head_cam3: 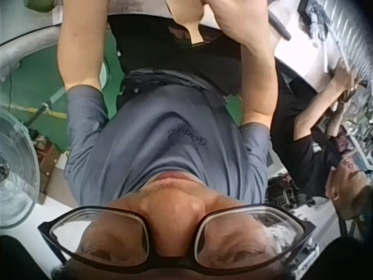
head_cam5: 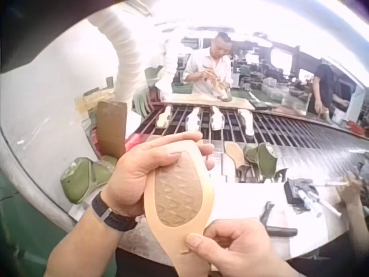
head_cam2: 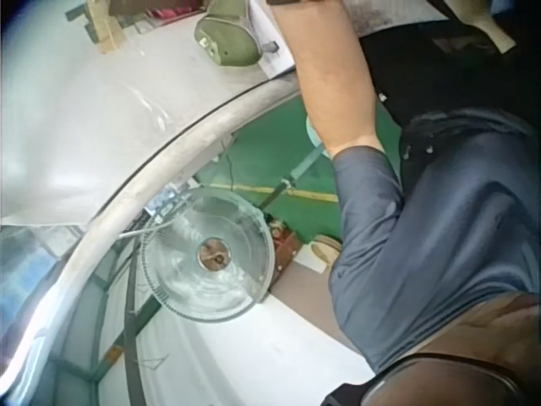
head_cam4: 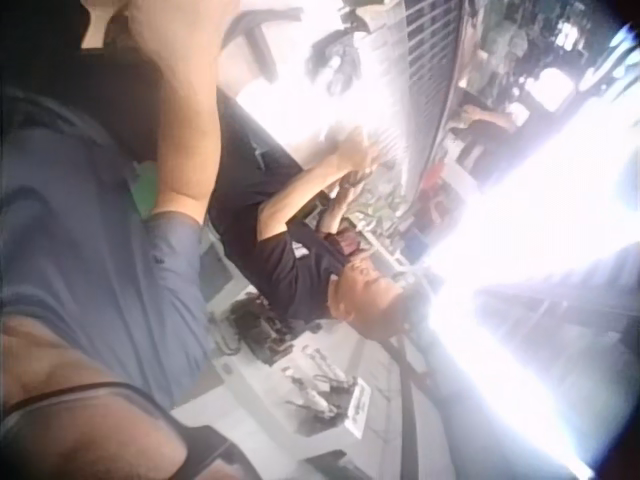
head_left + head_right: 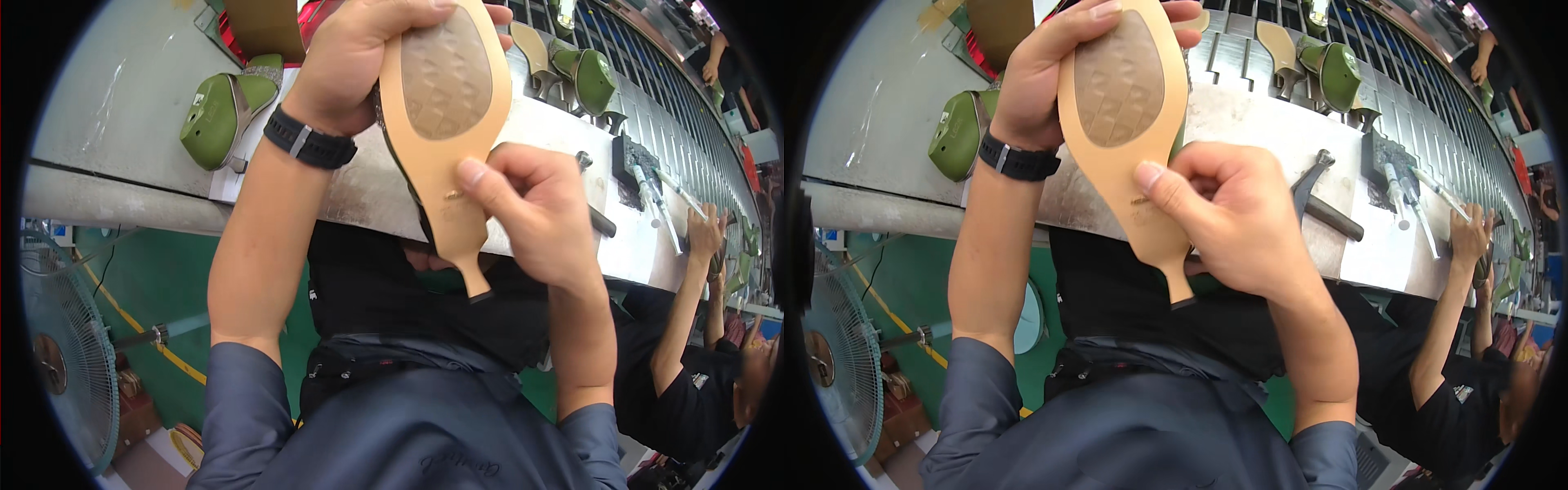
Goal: The person assembles high-heeled shoes by applying glue with a syringe, attaching soles onto shoe lasts by hand, and hammering the components to secure them.
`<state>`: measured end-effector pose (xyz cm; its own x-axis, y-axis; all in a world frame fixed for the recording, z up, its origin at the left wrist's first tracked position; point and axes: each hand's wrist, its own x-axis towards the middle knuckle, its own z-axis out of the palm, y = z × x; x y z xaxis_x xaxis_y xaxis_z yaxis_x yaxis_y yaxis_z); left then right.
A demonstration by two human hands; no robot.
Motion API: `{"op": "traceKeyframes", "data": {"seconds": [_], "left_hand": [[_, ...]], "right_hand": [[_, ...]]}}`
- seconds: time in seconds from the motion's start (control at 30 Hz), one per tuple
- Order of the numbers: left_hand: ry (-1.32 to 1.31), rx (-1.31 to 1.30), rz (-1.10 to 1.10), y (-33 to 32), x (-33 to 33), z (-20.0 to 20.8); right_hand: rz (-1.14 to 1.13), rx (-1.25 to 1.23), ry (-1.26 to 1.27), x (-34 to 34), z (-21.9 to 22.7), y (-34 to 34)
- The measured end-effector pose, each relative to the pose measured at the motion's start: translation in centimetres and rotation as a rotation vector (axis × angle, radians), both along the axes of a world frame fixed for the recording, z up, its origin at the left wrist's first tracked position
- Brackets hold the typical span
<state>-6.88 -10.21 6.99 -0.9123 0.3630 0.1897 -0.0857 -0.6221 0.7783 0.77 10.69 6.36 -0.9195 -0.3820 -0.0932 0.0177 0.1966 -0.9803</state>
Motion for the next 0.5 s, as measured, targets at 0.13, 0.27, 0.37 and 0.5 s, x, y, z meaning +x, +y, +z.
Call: {"op": "traceKeyframes", "data": {"seconds": [0.13, 0.27, 0.37, 0.5], "left_hand": [[0.042, -0.002, -0.157, 3.0, 0.9, 1.0], [0.265, -0.304, 0.093, 5.4, 1.3, -1.7], [-0.088, -0.223, 0.268, 4.2, 3.9, -7.7], [-0.333, -0.029, 0.526, 4.6, 11.3, -13.8]], "right_hand": [[-0.142, -0.089, 0.409, -3.3, 2.8, 2.5], [0.075, 0.017, 0.258, -4.2, 5.5, 5.9], [-0.131, -0.12, 0.161, -3.8, 1.7, 10.9], [-0.577, -0.56, -0.138, 2.1, -4.4, 13.0]]}}
